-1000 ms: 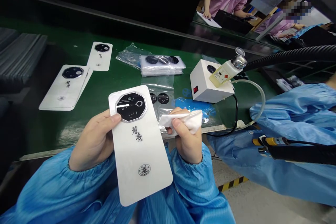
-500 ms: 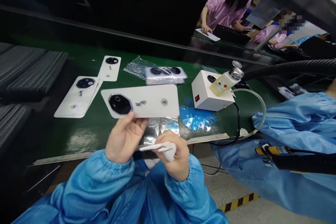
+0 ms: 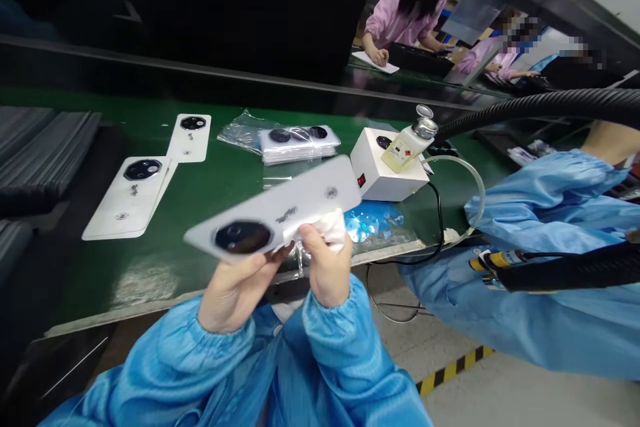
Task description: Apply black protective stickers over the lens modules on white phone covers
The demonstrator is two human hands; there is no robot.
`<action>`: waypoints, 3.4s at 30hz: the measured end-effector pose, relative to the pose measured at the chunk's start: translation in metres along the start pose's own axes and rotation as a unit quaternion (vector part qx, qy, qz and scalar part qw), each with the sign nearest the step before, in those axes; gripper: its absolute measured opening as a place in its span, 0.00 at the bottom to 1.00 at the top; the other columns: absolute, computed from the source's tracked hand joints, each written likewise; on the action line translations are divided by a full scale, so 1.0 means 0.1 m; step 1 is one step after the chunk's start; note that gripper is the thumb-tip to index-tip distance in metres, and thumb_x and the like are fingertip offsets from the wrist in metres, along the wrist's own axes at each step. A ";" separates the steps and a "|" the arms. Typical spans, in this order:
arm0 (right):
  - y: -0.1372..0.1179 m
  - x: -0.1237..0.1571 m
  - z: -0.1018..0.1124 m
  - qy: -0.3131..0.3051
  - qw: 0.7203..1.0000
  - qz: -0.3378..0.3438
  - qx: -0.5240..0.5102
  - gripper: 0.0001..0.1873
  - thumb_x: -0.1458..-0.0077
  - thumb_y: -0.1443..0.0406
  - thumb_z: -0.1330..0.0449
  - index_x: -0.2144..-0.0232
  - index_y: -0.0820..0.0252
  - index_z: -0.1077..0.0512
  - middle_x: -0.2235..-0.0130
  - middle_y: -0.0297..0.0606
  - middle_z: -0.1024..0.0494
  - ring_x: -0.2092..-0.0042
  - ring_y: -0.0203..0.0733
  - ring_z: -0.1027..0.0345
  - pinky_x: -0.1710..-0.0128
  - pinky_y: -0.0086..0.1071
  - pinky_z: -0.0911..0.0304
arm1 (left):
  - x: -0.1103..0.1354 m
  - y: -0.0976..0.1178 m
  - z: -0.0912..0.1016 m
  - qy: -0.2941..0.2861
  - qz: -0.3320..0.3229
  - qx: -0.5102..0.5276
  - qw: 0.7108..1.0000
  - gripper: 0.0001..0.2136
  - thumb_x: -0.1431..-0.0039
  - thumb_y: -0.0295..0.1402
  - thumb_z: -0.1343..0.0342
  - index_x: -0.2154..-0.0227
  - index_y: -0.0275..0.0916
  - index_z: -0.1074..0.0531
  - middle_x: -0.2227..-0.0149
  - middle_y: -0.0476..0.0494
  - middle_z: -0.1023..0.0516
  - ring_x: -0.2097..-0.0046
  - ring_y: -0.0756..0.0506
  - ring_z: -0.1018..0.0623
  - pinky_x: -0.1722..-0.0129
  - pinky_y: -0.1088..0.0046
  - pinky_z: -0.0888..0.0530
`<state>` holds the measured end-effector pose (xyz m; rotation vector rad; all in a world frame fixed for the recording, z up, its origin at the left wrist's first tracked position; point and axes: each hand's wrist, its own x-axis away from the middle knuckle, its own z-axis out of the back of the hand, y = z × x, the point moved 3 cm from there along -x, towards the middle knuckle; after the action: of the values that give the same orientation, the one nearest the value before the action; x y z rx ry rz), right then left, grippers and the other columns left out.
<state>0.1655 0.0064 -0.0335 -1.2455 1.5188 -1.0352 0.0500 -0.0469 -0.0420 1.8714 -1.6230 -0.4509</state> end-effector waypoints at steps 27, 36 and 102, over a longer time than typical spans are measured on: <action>-0.50 0.18 -0.11 -0.341 0.912 0.156 0.167 0.07 0.51 0.61 0.36 0.74 0.56 0.30 0.73 0.34 0.29 0.70 0.37 0.34 0.71 0.30 0.36 | 0.24 0.59 -0.07 -0.218 -0.363 -0.488 0.763 0.08 0.45 0.24 0.46 0.63 0.42 0.29 0.66 0.49 0.20 0.65 0.48 0.22 0.63 0.73 0.24; -0.44 0.10 -0.11 -0.344 0.910 0.115 0.199 0.08 0.55 0.62 0.33 0.77 0.60 0.27 0.75 0.34 0.27 0.73 0.36 0.33 0.74 0.29 0.37 | 0.18 0.60 -0.10 -0.257 -0.360 -0.534 0.720 0.05 0.42 0.23 0.50 0.68 0.39 0.32 0.76 0.49 0.28 0.74 0.48 0.28 0.74 0.73 0.31; -0.30 0.15 -0.06 -0.419 0.895 0.052 0.142 0.05 0.50 0.65 0.40 0.76 0.59 0.31 0.74 0.33 0.28 0.72 0.36 0.32 0.69 0.30 0.33 | 0.10 0.51 -0.03 -0.273 -0.268 -0.532 0.755 0.05 0.45 0.24 0.52 0.67 0.37 0.34 0.74 0.48 0.31 0.73 0.48 0.29 0.74 0.71 0.30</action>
<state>0.1658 -0.0122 -0.0049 -1.1587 0.7196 -0.4971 0.0150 -0.0586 -0.0057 1.2395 -0.6771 -1.8526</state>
